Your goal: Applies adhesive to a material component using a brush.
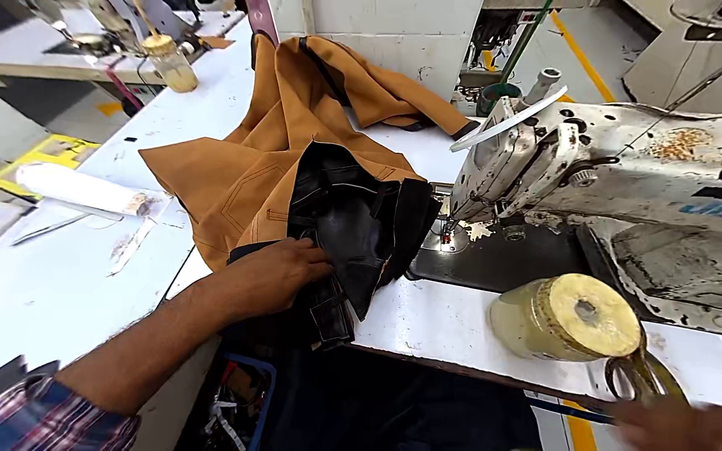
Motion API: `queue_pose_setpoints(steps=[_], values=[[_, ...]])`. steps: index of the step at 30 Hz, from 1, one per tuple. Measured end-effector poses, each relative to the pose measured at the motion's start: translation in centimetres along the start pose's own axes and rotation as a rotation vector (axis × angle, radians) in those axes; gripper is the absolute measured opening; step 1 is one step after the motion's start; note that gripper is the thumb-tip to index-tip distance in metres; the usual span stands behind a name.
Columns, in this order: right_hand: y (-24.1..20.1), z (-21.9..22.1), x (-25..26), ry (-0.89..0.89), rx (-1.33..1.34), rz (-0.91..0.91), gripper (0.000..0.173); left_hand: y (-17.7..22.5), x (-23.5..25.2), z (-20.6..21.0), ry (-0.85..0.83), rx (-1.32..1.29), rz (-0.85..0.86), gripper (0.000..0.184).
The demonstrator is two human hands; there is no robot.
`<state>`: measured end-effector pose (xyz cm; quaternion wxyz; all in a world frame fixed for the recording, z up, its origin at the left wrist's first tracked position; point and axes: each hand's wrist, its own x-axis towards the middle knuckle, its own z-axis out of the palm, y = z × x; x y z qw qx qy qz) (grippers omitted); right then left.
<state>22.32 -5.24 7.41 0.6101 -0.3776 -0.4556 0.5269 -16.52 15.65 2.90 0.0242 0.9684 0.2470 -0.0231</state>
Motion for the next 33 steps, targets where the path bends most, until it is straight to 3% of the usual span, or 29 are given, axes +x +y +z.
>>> queue_pose_setpoints(steps=[3,8,11,14,18,20,28,33], values=[[7.8,6.2,1.3,0.023,0.38,0.172,0.022,0.3,-0.4,0.6,-0.042,-0.018,-0.077,0.037],[14.9,12.2,7.2,0.102,0.645,0.271,0.026,0.1,-2.8,3.6,0.24,-0.209,-0.185,0.03],[16.5,13.6,12.2,0.086,0.557,0.198,0.028,0.5,-3.2,4.9,0.446,-0.309,-0.314,0.031],[18.6,13.4,17.6,0.105,0.449,0.105,0.032,1.0,-1.7,4.7,0.516,-0.364,-0.468,0.03],[20.2,12.4,22.8,0.082,0.309,-0.045,0.027,1.3,0.4,4.2,0.413,-0.385,-0.598,0.017],[20.3,11.8,24.2,0.064,0.299,-0.054,0.028,1.2,0.7,4.0,0.348,-0.372,-0.635,0.031],[18.4,9.6,21.8,0.001,0.217,-0.042,0.03,-0.9,0.6,3.4,0.413,-0.587,-0.86,0.035],[17.0,9.5,18.8,0.047,-0.293,-0.22,0.036,-0.9,0.7,4.0,0.532,-0.649,-0.895,0.027]])
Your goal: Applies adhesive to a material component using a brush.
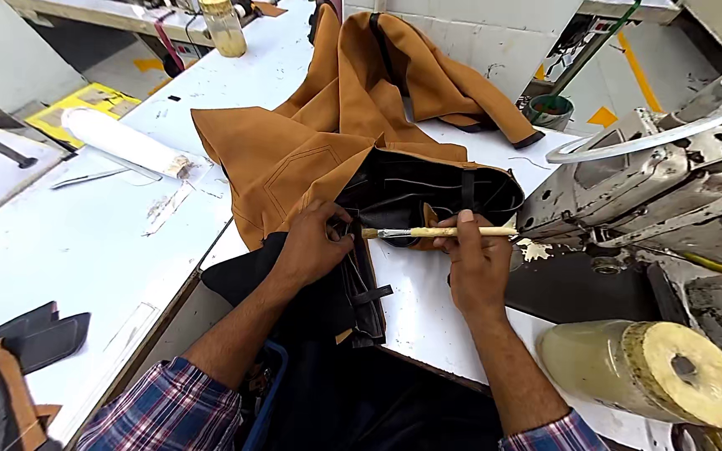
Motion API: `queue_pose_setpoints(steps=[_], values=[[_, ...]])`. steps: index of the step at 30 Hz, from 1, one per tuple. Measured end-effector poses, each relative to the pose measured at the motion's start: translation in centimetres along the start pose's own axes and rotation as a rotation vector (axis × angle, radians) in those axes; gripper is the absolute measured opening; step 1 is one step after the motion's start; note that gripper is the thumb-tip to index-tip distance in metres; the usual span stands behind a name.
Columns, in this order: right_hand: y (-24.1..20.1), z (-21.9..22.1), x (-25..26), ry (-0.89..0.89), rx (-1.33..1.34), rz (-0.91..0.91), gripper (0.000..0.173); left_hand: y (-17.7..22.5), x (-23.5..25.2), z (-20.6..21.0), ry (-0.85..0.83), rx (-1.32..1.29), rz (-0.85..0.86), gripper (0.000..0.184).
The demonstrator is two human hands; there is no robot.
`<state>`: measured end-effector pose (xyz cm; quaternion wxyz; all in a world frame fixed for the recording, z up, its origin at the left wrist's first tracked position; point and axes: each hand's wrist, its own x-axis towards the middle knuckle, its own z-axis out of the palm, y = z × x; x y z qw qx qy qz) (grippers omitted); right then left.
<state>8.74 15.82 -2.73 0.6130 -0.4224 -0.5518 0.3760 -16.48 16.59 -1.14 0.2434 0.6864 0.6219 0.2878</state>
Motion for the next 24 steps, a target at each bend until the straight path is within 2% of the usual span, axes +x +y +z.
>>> queue_pose_setpoints(steps=[3,7,15,24], values=[[-1.0,0.9,-1.1,-0.021,-0.296,-0.185,0.03,0.1,0.0,0.0,0.005,-0.006,-0.02,0.028],[-0.9,2.5,-1.6,-0.047,-0.427,-0.322,0.025,0.2,-0.1,0.1,0.028,0.018,-0.01,0.023],[-0.9,3.9,-1.2,-0.076,-0.545,-0.434,0.02,0.1,-0.2,0.2,0.04,0.019,0.0,0.022],[-1.5,4.5,-0.9,-0.08,-0.59,-0.426,0.02,-0.1,-0.2,0.2,0.042,0.012,0.021,0.021]])
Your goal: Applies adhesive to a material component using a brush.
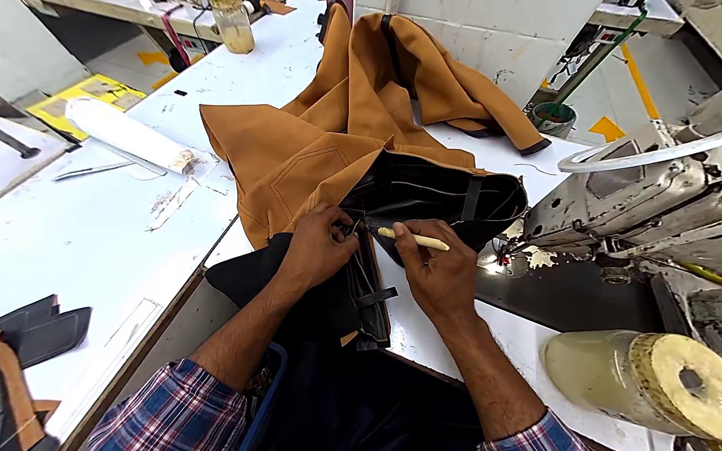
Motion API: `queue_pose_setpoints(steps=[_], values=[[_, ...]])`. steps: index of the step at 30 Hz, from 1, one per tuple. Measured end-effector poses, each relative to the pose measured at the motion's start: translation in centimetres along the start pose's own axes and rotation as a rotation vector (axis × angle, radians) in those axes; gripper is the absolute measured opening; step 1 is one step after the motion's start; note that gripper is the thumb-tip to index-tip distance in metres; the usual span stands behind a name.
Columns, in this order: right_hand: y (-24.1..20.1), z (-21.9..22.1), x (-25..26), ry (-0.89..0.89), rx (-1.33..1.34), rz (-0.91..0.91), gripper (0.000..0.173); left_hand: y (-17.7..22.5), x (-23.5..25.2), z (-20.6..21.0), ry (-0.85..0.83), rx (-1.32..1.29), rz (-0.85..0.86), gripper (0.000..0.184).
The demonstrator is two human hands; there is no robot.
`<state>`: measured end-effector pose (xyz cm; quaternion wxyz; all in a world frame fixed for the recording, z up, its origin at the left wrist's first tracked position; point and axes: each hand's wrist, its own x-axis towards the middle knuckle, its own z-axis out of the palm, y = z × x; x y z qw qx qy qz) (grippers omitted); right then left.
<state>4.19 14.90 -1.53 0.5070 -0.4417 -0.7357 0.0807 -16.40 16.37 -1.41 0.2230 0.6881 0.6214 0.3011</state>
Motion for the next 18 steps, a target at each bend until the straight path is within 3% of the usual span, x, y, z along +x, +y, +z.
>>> queue_pose_setpoints(steps=[11,18], values=[[-1.0,-0.7,0.5,0.002,-0.094,0.011,0.027,-0.1,-0.1,-0.3,-0.044,-0.03,-0.005,0.019],[-1.1,-0.6,0.7,-0.033,-0.089,0.003,0.025,0.2,-0.6,-1.6,-0.252,-0.062,-0.027,0.053]])
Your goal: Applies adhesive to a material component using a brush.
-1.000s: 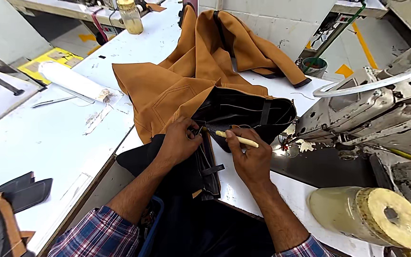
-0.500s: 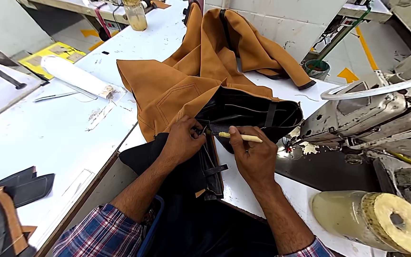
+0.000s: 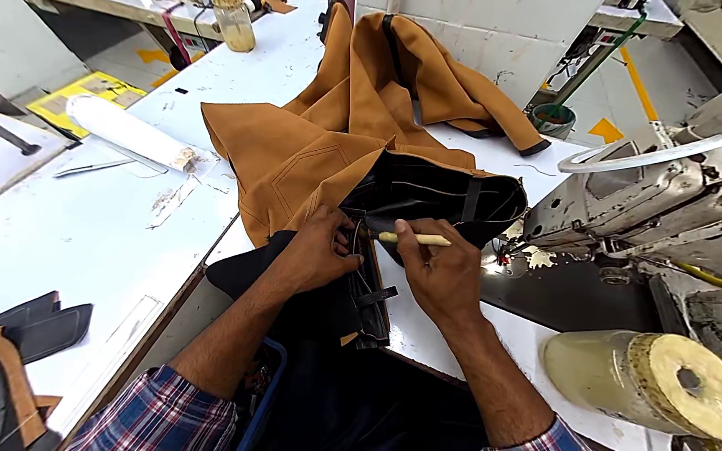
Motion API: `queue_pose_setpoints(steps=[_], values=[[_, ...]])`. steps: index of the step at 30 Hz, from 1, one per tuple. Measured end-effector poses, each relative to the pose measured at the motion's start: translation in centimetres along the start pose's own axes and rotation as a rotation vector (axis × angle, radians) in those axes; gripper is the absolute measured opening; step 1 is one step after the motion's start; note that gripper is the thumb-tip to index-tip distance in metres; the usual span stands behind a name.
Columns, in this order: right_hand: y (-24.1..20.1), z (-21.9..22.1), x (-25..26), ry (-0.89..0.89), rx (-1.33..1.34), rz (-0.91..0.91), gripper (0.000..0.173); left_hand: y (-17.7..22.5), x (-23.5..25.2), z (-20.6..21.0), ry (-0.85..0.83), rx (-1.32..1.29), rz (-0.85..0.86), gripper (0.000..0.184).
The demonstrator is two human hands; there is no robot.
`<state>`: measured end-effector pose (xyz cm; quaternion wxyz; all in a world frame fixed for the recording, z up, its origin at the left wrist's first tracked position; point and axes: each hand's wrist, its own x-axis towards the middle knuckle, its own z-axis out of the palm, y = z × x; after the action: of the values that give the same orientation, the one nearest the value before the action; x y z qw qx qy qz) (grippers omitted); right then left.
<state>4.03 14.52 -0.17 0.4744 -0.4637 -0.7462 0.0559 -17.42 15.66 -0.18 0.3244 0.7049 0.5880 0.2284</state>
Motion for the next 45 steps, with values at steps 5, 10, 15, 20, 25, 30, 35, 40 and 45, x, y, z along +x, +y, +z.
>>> queue_pose_setpoints(steps=[5,10,15,20,25,30,35,40,45], values=[[-0.7,-1.4,-0.1,0.025,-0.009,-0.02,0.031,0.2,-0.8,-1.0,-0.127,0.045,0.018,0.076],[-0.8,-2.3,-0.6,-0.036,-0.014,-0.01,0.034,0.6,-1.0,-0.9,-0.154,0.098,0.024,0.081],[-1.2,-3.8,-1.2,-0.057,-0.007,-0.019,0.033,0.9,-0.9,-1.0,-0.167,0.131,0.023,0.082],[-1.6,-5.3,-2.1,-0.132,-0.01,0.055,0.037,0.3,-1.0,-0.9,-0.15,0.146,0.052,0.081],[-1.9,-6.4,-3.2,-0.153,0.032,0.047,0.034,-0.2,-1.1,-0.7,-0.134,0.108,0.066,0.081],[-2.4,-7.9,-4.4,-0.241,0.06,0.078,0.037,-0.2,-1.1,-0.7,-0.135,0.119,0.059,0.081],[-2.5,-8.1,-4.8,-0.179,0.062,0.085,0.036,-0.3,-1.1,-0.7,-0.126,0.135,0.068,0.08],[-1.1,-5.7,-3.8,-0.116,0.055,0.076,0.031,0.1,-1.4,-0.7,-0.115,0.118,0.071,0.078],[0.3,-2.6,-1.7,-0.058,0.008,-0.013,0.026,0.2,-1.5,-0.7,-0.107,0.104,0.068,0.078]])
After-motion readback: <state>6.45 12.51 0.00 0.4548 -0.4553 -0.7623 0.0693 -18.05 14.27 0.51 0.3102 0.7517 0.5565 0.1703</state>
